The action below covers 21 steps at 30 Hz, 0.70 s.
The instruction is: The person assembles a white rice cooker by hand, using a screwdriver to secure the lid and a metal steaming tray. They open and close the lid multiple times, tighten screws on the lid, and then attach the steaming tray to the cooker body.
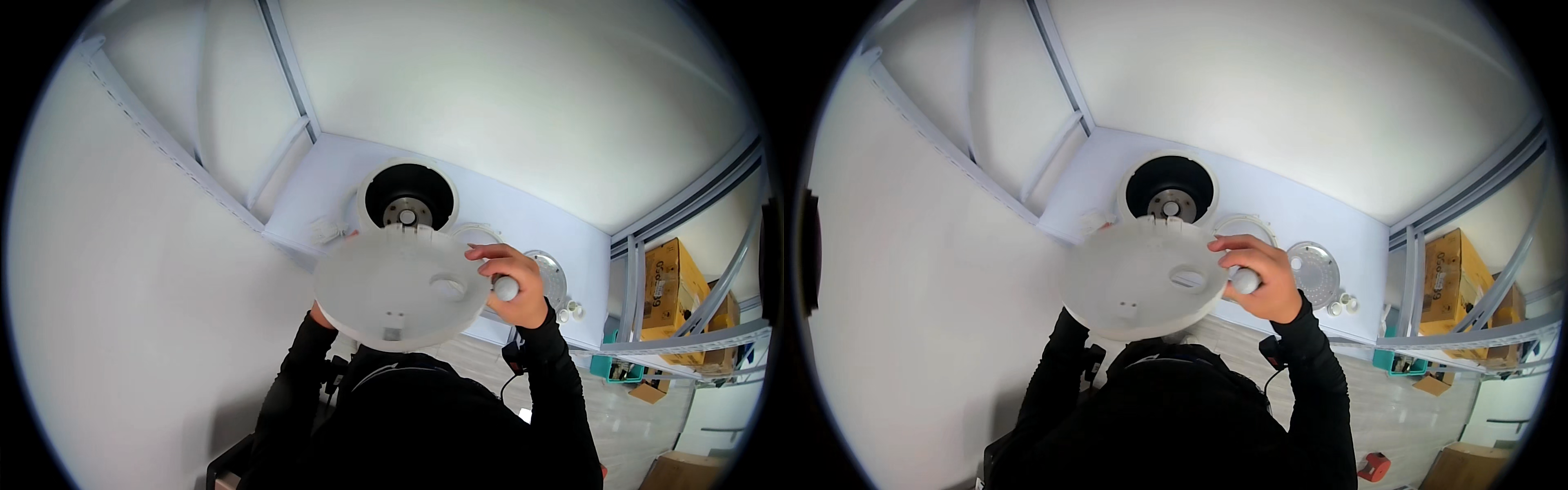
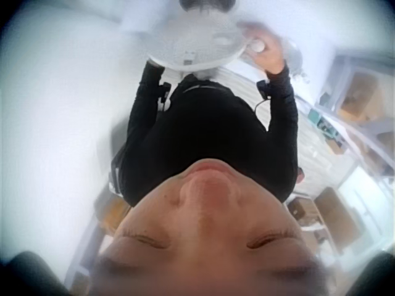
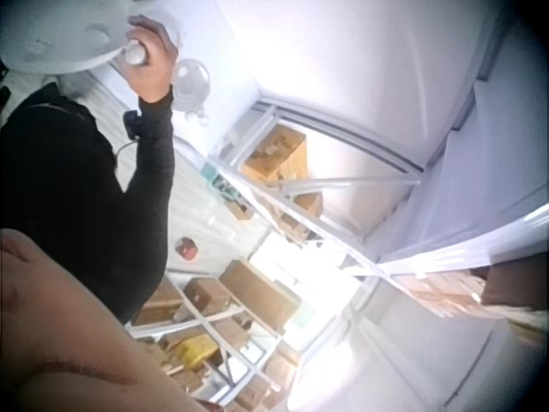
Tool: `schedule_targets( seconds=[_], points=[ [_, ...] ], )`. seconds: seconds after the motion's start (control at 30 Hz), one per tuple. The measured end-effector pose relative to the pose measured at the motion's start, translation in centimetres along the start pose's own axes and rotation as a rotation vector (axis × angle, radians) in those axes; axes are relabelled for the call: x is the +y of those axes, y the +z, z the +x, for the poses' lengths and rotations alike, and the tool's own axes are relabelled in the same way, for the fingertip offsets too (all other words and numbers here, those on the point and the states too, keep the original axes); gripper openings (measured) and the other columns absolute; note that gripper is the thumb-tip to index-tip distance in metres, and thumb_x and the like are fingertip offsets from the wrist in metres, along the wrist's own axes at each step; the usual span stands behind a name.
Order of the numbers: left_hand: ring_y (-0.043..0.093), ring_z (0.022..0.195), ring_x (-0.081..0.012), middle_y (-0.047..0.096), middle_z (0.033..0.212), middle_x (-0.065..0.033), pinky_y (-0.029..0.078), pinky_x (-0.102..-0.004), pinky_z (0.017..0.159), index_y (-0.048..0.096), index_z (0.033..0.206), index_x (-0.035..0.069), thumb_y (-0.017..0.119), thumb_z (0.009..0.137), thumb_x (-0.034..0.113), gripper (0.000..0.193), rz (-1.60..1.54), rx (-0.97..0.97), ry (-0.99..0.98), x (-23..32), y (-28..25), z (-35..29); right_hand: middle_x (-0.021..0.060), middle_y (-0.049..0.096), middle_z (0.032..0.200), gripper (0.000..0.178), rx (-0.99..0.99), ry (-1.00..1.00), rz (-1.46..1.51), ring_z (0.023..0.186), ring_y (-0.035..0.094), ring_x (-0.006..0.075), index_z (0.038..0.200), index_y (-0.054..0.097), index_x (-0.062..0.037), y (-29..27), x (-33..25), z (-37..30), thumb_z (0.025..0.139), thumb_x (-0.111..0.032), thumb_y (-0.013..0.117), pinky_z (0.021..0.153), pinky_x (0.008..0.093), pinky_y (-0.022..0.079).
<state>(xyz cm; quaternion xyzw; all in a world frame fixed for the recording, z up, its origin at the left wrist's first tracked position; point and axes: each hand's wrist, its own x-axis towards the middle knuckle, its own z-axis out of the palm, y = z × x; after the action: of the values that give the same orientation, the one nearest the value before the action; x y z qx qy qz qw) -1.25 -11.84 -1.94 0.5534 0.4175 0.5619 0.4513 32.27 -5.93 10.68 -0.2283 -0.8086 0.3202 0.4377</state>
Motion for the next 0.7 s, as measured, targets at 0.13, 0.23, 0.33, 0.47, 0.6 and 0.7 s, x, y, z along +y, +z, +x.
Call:
schedule_targets(
  seconds=[0.13,0.23,0.33,0.47,0.6,0.7],
  points=[
    [0.058,0.131,-0.0222,0.058,0.145,-0.0119,0.047,-0.0354,0.109,0.035,0.158,0.004,0.06,0.102,0.033,0.068,0.163,0.112,-0.01,3.7,-4.2,-1.4,0.0063,0.072,0.117,0.035,0.042,-0.136,-0.248,0.11,0.073,0.0353,0.093,0.067,-0.0093,3.1,-0.8,2.1,0.064,0.0,0.083,0.079,0.0402,0.062],
    [0.056,0.133,-0.0227,0.056,0.146,-0.0123,0.046,-0.0366,0.11,0.033,0.159,0.004,0.055,0.103,0.031,0.066,-0.532,0.197,-0.079,5.5,-6.6,-3.2,0.0034,0.07,0.116,0.037,0.027,-0.201,-0.345,0.113,0.072,0.0339,0.093,0.068,-0.0107,5.8,0.2,3.3,0.061,0.005,0.078,0.077,0.0379,0.062],
    [0.053,0.136,-0.0243,0.053,0.149,-0.0128,0.046,-0.0378,0.11,0.031,0.159,0.004,0.054,0.103,0.024,0.064,-0.583,0.243,-0.117,7.3,-7.1,-3.9,0.0008,0.069,0.116,0.04,-0.018,-0.252,-0.378,0.118,0.069,0.0312,0.095,0.071,-0.0127,8.5,0.7,4.7,0.06,0.006,0.074,0.076,0.0358,0.061],
    [0.051,0.137,-0.0256,0.051,0.15,-0.0127,0.046,-0.0394,0.11,0.032,0.159,0.007,0.056,0.1,0.015,0.065,-0.408,0.278,-0.215,6.2,-9.3,-4.2,-0.0003,0.066,0.126,0.045,-0.074,-0.258,-0.377,0.121,0.065,0.0298,0.102,0.073,-0.0157,12.4,0.4,7.4,0.062,0.004,0.073,0.079,0.038,0.06],
    [0.056,0.131,-0.0278,0.052,0.148,-0.013,0.053,-0.0432,0.102,0.034,0.157,0.009,0.055,0.096,0.006,0.064,-0.499,0.367,-0.284,5.4,-13.5,-3.2,0.0019,0.065,0.134,0.051,-0.185,-0.173,-0.322,0.115,0.067,0.0301,0.11,0.074,-0.0161,14.1,1.0,9.6,0.063,0.005,0.072,0.078,0.037,0.059],
    [0.06,0.125,-0.0289,0.053,0.145,-0.0132,0.059,-0.0449,0.09,0.035,0.155,0.01,0.053,0.096,0.002,0.062,-0.507,0.445,-0.268,3.7,-16.7,-2.2,0.0111,0.069,0.126,0.039,-0.001,-0.127,-0.307,0.105,0.071,0.0301,0.112,0.073,-0.0091,13.8,-0.3,10.5,0.075,0.001,0.08,0.078,0.0358,0.06]
  ],
)
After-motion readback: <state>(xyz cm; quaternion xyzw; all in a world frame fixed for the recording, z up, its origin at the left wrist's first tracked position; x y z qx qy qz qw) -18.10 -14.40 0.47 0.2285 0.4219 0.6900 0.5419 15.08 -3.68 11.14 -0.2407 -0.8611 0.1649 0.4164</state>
